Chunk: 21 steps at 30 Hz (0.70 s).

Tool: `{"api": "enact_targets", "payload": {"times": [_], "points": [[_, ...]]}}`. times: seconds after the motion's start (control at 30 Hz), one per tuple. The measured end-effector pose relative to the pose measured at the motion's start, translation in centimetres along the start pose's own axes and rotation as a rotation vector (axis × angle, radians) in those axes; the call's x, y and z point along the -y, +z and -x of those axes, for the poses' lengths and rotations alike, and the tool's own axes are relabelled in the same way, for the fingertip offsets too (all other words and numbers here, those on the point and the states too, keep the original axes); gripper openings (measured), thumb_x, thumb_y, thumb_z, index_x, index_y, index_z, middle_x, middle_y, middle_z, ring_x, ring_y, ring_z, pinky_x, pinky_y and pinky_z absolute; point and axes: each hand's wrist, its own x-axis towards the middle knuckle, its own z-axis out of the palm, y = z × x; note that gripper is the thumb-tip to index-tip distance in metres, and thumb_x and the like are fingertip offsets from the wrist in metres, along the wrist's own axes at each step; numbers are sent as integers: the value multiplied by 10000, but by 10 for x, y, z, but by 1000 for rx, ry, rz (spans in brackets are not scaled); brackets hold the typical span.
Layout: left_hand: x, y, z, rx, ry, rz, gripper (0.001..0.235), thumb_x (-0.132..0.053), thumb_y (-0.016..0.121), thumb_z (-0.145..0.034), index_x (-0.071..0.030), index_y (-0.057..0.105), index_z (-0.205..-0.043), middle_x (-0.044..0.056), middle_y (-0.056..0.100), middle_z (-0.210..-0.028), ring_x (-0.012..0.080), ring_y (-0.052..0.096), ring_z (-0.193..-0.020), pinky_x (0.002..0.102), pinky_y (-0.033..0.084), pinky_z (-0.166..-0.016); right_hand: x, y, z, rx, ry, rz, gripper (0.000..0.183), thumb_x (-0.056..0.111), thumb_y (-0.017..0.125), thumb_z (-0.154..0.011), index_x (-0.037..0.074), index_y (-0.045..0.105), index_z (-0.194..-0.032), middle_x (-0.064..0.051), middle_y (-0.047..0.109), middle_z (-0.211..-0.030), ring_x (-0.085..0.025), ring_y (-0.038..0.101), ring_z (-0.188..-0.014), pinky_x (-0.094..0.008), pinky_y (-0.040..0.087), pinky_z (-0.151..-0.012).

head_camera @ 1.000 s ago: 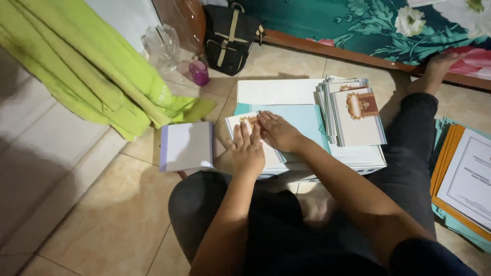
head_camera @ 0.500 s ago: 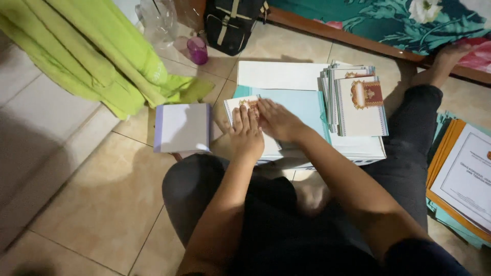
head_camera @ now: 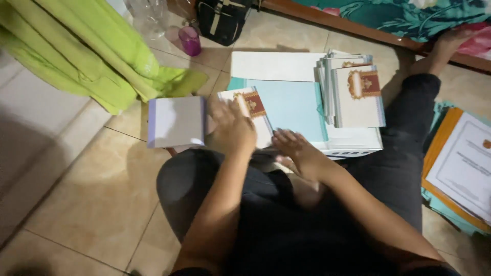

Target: Folding paper document covers and organizing them into a white box.

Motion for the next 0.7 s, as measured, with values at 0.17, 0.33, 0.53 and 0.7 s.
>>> {"api": "enact_targets", "payload": {"times": [0.17,0.33,0.53,0.7], "points": [[90,69,-56,-398,479,-394,716,-411,697,-835,12,568,-1398,327,313,-1607,529,239,-1501,681,327,-1116,7,-17,-15,-89,45,82,648,550,253,-1078,118,569,-1444,-138,599,-1443,-344,422,-1457,-556,206,-1240],[77,59,-42,-285,601,-322,546,-317,739,-798,-76,618,-1273,331,363,-1569,550,261,-1488,670,258,-1156,-5,11,-19,-183,43,31,622,545,384,-1060,96,542,-1459,-178,620,-1400,-364,507,-1386,-561,291,-1199],[59,52,-19,265,286,172,656,-381,605,-1005,-55,379,-1527,329,544,-1422,426,592,-1273,464,572,-971,-6,10,-20,-359,255,-465,677,313,675,-941,54,397,-1502,-258,478,-1503,-506,569,-1233,-616,489,-1023],[53,72,-8,311,440,475,618,-272,708,-948,-55,438,-1459,318,681,-1178,479,691,-1058,512,623,-825,-60,25,-23,-701,245,-710,611,-58,618,-880,76,394,-1433,-186,640,-1050,-376,707,-928,-468,580,-788]]}}
